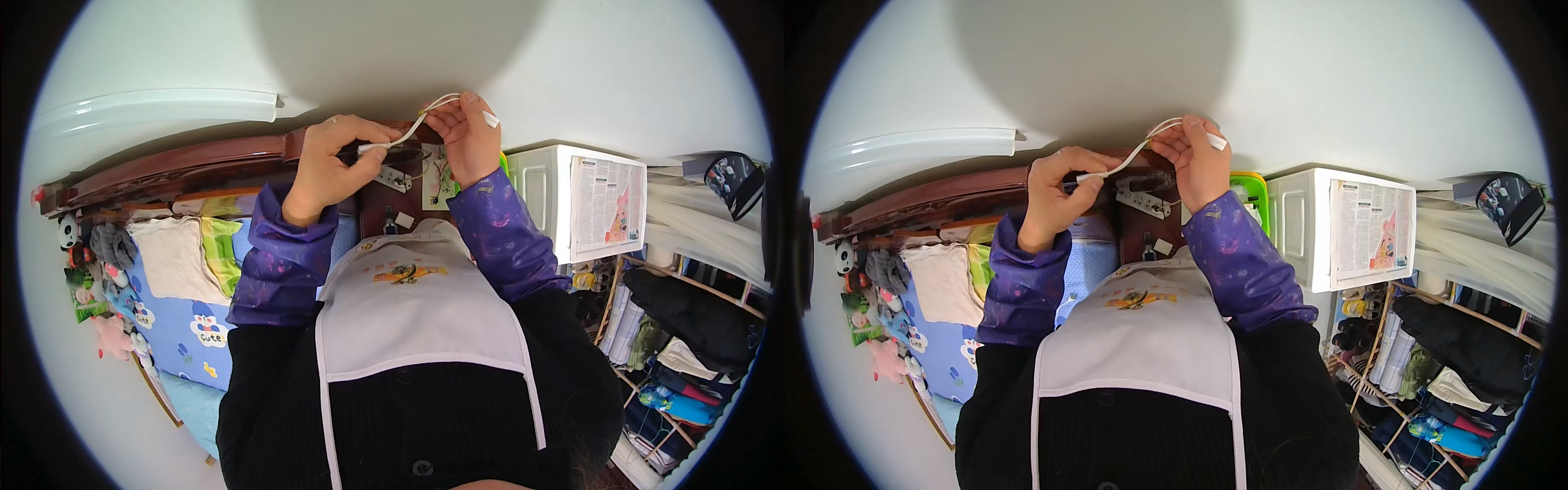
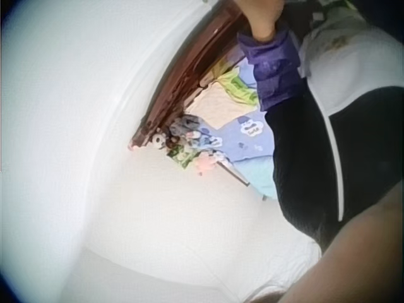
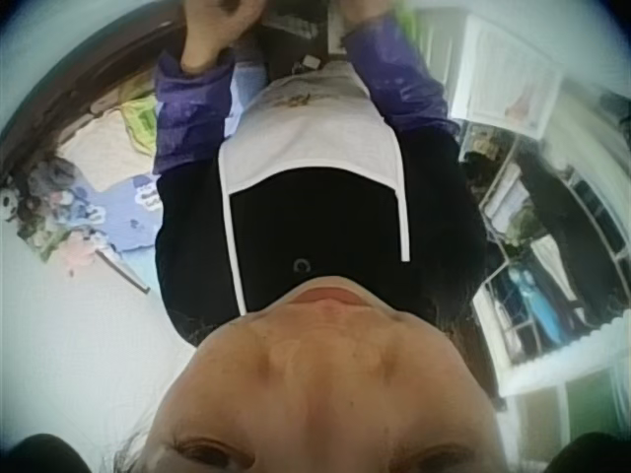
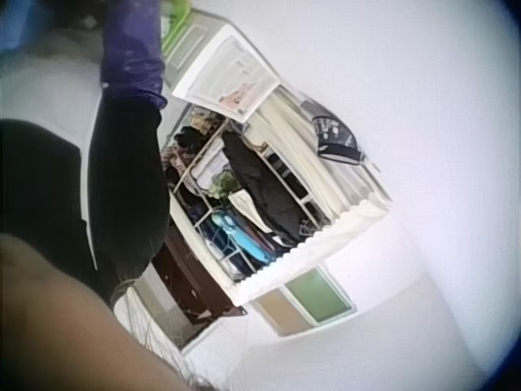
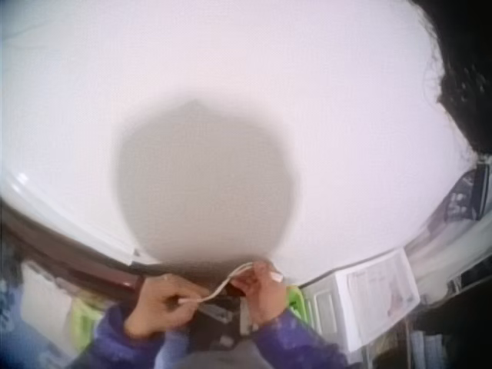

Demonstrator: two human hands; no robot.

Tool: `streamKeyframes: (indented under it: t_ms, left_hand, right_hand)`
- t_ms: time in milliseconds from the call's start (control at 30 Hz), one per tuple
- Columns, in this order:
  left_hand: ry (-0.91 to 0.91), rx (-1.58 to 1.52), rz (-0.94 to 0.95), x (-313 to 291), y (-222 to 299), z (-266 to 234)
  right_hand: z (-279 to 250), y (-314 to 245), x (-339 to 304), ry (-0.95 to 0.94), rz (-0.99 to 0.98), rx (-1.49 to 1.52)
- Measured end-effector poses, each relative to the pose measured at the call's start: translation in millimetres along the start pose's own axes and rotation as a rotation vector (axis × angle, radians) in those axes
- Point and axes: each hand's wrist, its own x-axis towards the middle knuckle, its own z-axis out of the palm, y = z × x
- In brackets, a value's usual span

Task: The person untangles a yellow and a white cable, then uses a small tool to strip the outer insulation from the white cable's end. They continue to separate and prepare the cable ends for connection.

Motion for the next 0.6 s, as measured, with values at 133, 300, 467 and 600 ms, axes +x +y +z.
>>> streamKeyframes:
  t_ms: [133, 300, 467, 600]
  left_hand:
    - [-0.034, 0.14, 0.064, 2, 2, 4]
    - [-0.026, 0.283, 0.039, 8, 9, 13]
    - [0.013, 0.323, 0.121, 11, 19, 44]
    - [-0.059, 0.215, 0.142, -5, 29, 92]
  right_hand:
    - [-2, -5, -1, 0.005, 0.016, 0.048]
    - [-7, -5, -4, 0.029, -0.018, 0.093]
    - [-19, -26, -10, 0.083, -0.16, 0.056]
    - [-49, -41, -38, 0.182, -0.208, 0.009]
